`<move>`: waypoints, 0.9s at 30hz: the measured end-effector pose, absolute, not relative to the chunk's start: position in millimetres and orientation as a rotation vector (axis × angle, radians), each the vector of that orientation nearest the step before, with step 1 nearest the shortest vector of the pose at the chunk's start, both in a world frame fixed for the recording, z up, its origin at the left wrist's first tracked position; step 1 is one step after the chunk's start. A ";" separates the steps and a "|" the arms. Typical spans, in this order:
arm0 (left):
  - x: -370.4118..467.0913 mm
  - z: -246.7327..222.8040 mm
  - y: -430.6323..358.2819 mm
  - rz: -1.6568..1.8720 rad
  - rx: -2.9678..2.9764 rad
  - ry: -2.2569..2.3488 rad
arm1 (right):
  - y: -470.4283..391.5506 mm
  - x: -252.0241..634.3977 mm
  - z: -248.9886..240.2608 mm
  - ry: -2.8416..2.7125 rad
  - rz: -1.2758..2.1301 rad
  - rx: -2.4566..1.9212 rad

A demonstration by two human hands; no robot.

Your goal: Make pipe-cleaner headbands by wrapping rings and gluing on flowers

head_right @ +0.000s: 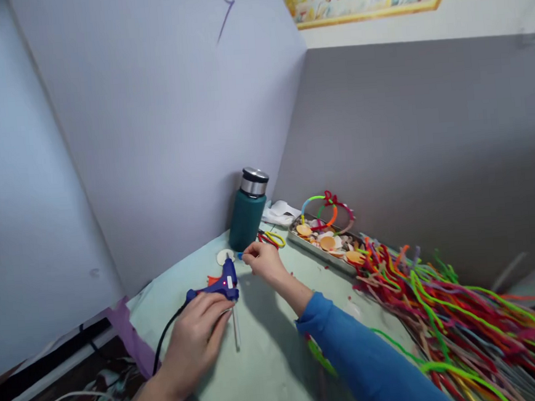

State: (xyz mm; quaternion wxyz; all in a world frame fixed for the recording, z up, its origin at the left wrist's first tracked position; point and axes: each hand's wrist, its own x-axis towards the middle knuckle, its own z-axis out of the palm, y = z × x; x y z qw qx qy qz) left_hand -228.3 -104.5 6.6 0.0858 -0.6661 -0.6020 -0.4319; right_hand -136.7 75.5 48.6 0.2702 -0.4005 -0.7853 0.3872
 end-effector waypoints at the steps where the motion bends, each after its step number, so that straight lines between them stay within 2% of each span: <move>1: -233.7 8.1 -105.5 -1.265 -1.938 -1.795 | 81.7 -146.4 44.8 -2.134 1.025 -1.080; 10: -265.8 5.2 -99.0 -1.041 -1.789 -1.939 | 101.7 -184.3 35.1 -2.306 0.766 -1.156; 14: -267.9 -2.0 -97.4 -1.054 -1.822 -1.924 | 100.8 -183.4 33.7 -2.319 0.609 -1.147; 21: -269.7 -12.8 -97.8 -1.116 -1.788 -1.955 | 98.6 -186.4 27.2 -2.352 0.568 -1.121; 27: -269.6 -13.3 -99.0 -1.132 -1.810 -1.985 | 92.7 -187.8 28.4 -2.492 0.209 -1.109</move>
